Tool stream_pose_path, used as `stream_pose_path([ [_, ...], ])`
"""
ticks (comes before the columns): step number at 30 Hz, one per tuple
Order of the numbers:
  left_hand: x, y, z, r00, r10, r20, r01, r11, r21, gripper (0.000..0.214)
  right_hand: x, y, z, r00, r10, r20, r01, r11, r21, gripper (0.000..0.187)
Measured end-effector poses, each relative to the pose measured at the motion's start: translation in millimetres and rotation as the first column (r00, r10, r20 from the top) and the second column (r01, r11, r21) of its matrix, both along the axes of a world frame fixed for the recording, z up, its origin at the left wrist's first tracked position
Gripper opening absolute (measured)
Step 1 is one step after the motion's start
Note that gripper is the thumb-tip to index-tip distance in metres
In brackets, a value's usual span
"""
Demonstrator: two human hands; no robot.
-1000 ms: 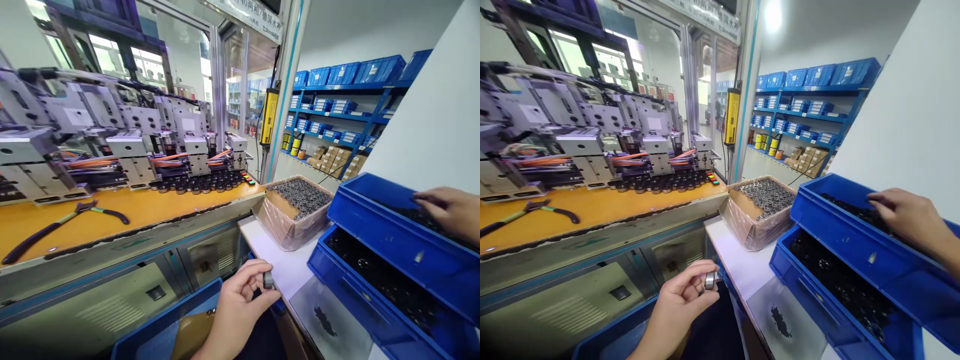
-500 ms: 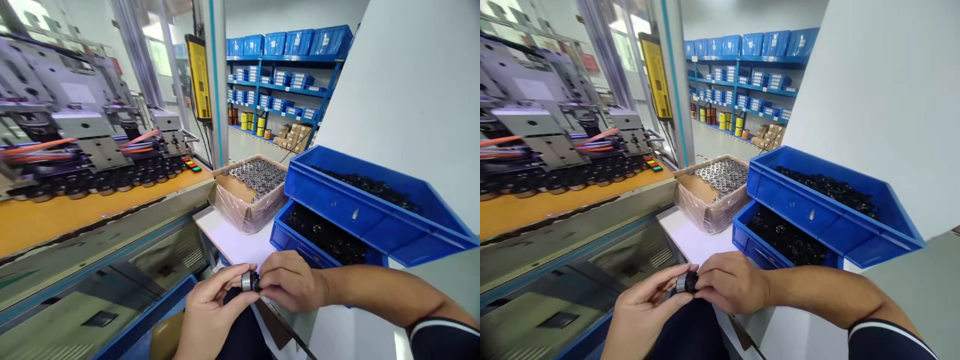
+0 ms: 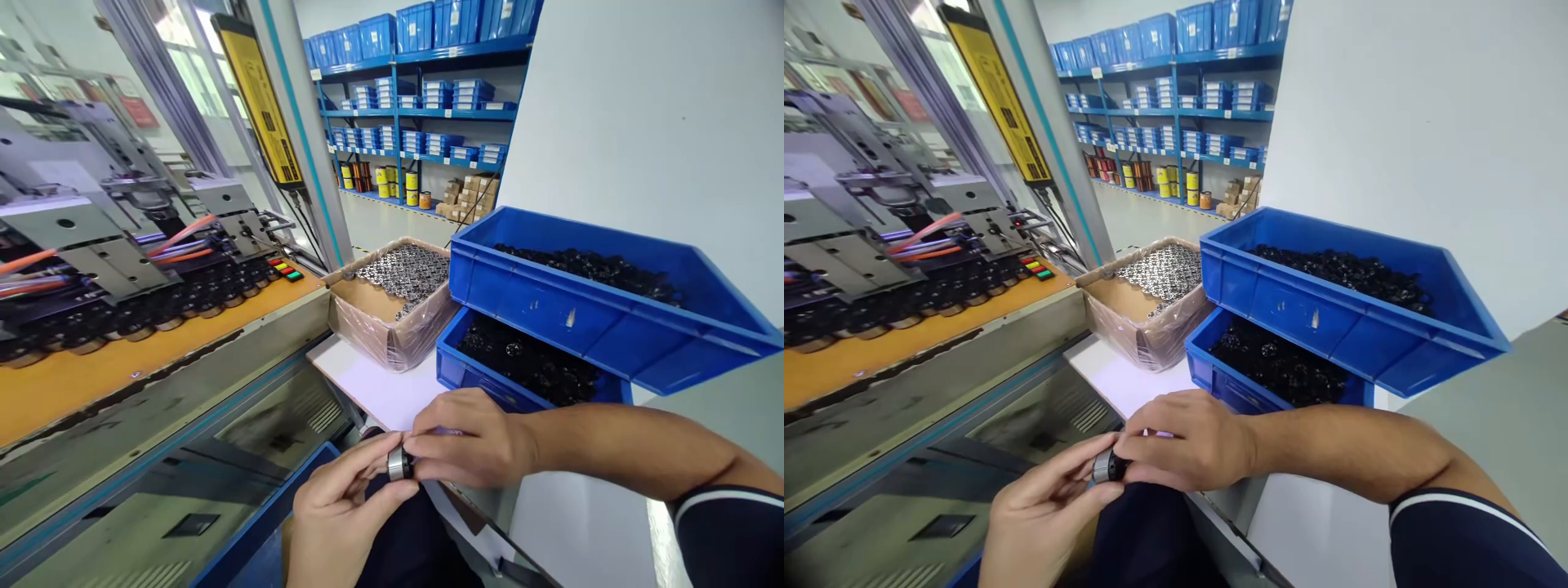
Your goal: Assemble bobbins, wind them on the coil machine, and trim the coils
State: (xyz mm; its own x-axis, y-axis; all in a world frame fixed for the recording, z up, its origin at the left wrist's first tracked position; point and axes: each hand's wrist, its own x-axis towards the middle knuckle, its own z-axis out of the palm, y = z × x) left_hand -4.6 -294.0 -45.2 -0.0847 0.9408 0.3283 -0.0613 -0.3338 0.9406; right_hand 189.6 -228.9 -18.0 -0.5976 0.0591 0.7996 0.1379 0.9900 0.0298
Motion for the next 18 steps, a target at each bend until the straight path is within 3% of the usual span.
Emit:
stream_pose_path([
  [6, 10.8, -8.8, -6.7, 0.999, 0.006, 0.047, 0.0, 0.994, -0.113, 0.035, -2.9, 4.0, -2.2, 1.0, -0.019, -0.022, 0.024, 0.97, 0.24, 0.023],
  [9, 8.4, -13.6, -12.2, 1.0, 0.017, -0.008, -0.018, 0.995, -0.095, 0.035, -3.2, 5.0, -6.9, 0.999, -0.054, -0.007, 0.053, 0.958, 0.283, 0.029],
  [12, -1.0, -13.1, -8.7, 0.97, 0.119, -0.211, -0.104, 0.991, 0.082, 0.035, -2.0, 3.2, -10.4, 0.989, -0.095, 0.116, 0.069, 0.974, 0.215, 0.025],
  [15, -8.1, -10.3, -1.8, 0.878, 0.233, -0.417, -0.063, 0.922, 0.382, 0.03, -2.1, -0.8, -11.9, 0.983, -0.061, 0.176, 0.047, 0.996, 0.082, 0.023],
  [18, -7.8, -9.1, -0.6, 0.845, 0.279, -0.457, -0.038, 0.883, 0.468, 0.03, -2.7, -3.8, -11.2, 0.994, -0.026, 0.11, 0.025, 1.0, 0.005, 0.022],
])
